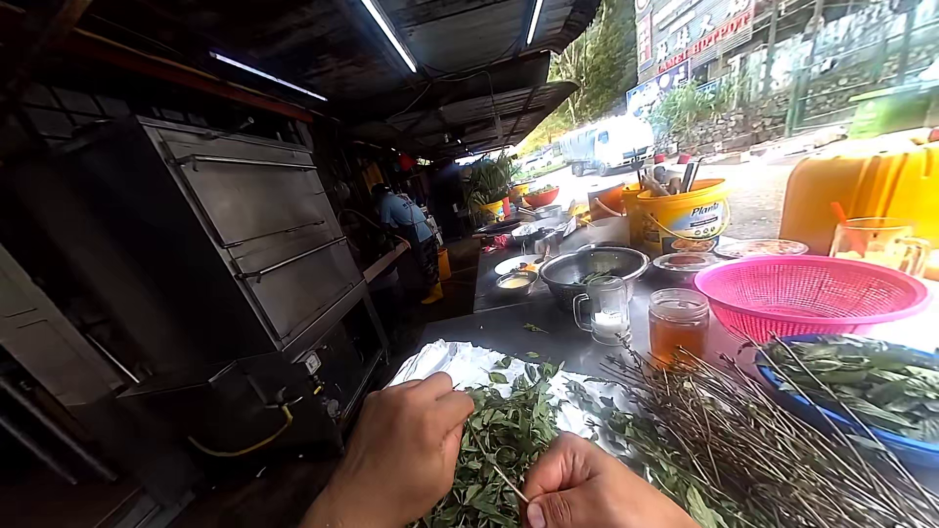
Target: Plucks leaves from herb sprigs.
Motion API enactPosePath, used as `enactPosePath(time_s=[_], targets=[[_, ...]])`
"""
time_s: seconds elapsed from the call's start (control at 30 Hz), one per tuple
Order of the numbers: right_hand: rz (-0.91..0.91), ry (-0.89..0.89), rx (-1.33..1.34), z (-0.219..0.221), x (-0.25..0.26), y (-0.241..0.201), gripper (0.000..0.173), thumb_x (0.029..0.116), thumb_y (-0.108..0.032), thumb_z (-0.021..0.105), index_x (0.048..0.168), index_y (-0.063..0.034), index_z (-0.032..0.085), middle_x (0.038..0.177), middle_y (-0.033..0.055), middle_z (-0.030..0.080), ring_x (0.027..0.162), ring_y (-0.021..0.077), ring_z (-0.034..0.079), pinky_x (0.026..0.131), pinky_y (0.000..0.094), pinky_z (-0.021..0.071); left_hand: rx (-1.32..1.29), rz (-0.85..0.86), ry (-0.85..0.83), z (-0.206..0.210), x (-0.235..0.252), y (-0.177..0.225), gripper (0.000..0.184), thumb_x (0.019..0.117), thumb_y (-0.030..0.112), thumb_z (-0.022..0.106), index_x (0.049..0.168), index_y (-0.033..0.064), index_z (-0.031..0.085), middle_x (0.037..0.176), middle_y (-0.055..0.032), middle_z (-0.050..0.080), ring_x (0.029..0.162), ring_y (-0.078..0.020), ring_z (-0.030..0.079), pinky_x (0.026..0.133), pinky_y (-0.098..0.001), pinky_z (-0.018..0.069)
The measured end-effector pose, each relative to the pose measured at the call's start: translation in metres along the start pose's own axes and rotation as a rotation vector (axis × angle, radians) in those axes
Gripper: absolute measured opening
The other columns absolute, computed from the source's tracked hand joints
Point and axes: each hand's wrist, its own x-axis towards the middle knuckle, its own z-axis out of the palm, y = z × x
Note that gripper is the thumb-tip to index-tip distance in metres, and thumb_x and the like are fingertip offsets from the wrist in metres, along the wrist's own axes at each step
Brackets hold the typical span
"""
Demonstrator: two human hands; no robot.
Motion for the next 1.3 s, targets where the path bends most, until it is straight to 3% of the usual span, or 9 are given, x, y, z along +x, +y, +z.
enactPosePath(time_s=[0.17,0.3,0.7,0.93,1.03,1.1,1.17,1.23,1.3], targets=[[-0.014,-0.012,0.008,0.000,-0.001,-0.001,0.025,0.1007,-0.019,0.061,0.082,-0.0094,0.074,0.060,-0.0050,0.061,0.047,-0.0013,0.048,0.044,0.0172,0.0381,0.083,0.063,-0.148,0.004,-0.006,0.002,0.025,0.0990,0.023,0.043,0.086,0.0160,0.064,0.074,0.0017,0.058,0.058,-0.0152,0.059,0.045,-0.0333,0.0471],[-0.005,-0.015,-0.008,-0.001,-0.002,-0.002,0.025,0.1004,-0.020,0.061,0.081,-0.0094,0.073,0.059,-0.0050,0.061,0.047,-0.0009,0.049,0.044,0.0177,0.0383,-0.041,0.052,-0.110,0.004,-0.011,-0.005,0.031,0.1006,0.022,0.043,0.107,0.0211,0.073,0.079,0.0026,0.061,0.062,-0.0136,0.060,0.049,-0.0334,0.0495],[0.035,-0.020,-0.036,-0.003,-0.004,-0.003,0.025,0.1007,-0.020,0.061,0.081,-0.0101,0.073,0.059,-0.0059,0.060,0.047,-0.0021,0.048,0.043,0.0162,0.0372,-0.294,-0.050,-0.044,-0.002,-0.020,-0.015,0.031,0.1045,0.026,0.049,0.108,0.0216,0.080,0.075,0.0067,0.062,0.066,-0.0036,0.058,0.058,-0.0228,0.0505],[0.068,-0.002,-0.089,0.000,-0.001,-0.005,0.026,0.0994,-0.021,0.062,0.079,-0.0102,0.073,0.057,-0.0065,0.059,0.045,-0.0016,0.047,0.043,0.0172,0.0366,0.206,0.138,0.052,0.007,-0.026,0.005,0.024,0.0910,0.018,0.051,0.071,0.0143,0.064,0.057,0.0004,0.047,0.047,-0.0175,0.050,0.039,-0.0320,0.0352],[0.096,0.002,-0.081,0.001,0.001,-0.005,0.026,0.0987,-0.020,0.061,0.079,-0.0106,0.074,0.057,-0.0066,0.059,0.045,-0.0016,0.047,0.043,0.0174,0.0362,0.278,-0.020,0.150,0.013,-0.031,0.010,0.027,0.0884,0.019,0.051,0.063,0.0137,0.055,0.056,-0.0003,0.047,0.047,-0.0181,0.050,0.038,-0.0336,0.0345],[0.086,0.009,-0.032,0.000,0.000,-0.003,0.025,0.0993,-0.019,0.060,0.080,-0.0108,0.074,0.057,-0.0065,0.060,0.045,-0.0020,0.047,0.042,0.0167,0.0368,0.106,-0.283,0.210,0.010,-0.032,0.002,0.023,0.0861,0.021,0.053,0.066,0.0153,0.062,0.058,0.0039,0.053,0.048,-0.0117,0.052,0.041,-0.0315,0.0394],[0.068,0.042,0.029,-0.002,-0.001,-0.001,0.025,0.0992,-0.019,0.061,0.081,-0.0116,0.075,0.060,-0.0061,0.063,0.046,-0.0023,0.049,0.043,0.0164,0.0377,-0.475,-0.635,0.267,0.001,-0.032,-0.006,0.016,0.0851,0.015,0.060,0.076,0.0145,0.073,0.059,0.0088,0.057,0.047,-0.0004,0.047,0.042,-0.0186,0.0375],[0.046,0.095,0.094,-0.004,-0.002,0.001,0.024,0.0982,-0.019,0.061,0.080,-0.0131,0.077,0.063,-0.0049,0.067,0.046,-0.0030,0.050,0.043,0.0157,0.0385,-1.162,-0.985,0.361,-0.010,-0.033,-0.003,0.019,0.0898,0.005,0.053,0.081,0.0062,0.070,0.059,0.0022,0.052,0.043,-0.0025,0.040,0.040,-0.0174,0.0323],[0.024,0.134,0.149,-0.006,-0.005,0.002,0.024,0.0980,-0.020,0.061,0.082,-0.0138,0.078,0.064,-0.0033,0.068,0.046,-0.0029,0.050,0.042,0.0155,0.0380,-1.587,-1.185,0.386,-0.014,-0.040,0.006,0.025,0.0985,0.011,0.038,0.086,0.0102,0.060,0.077,-0.0024,0.061,0.051,-0.0063,0.051,0.041,-0.0192,0.0411]])
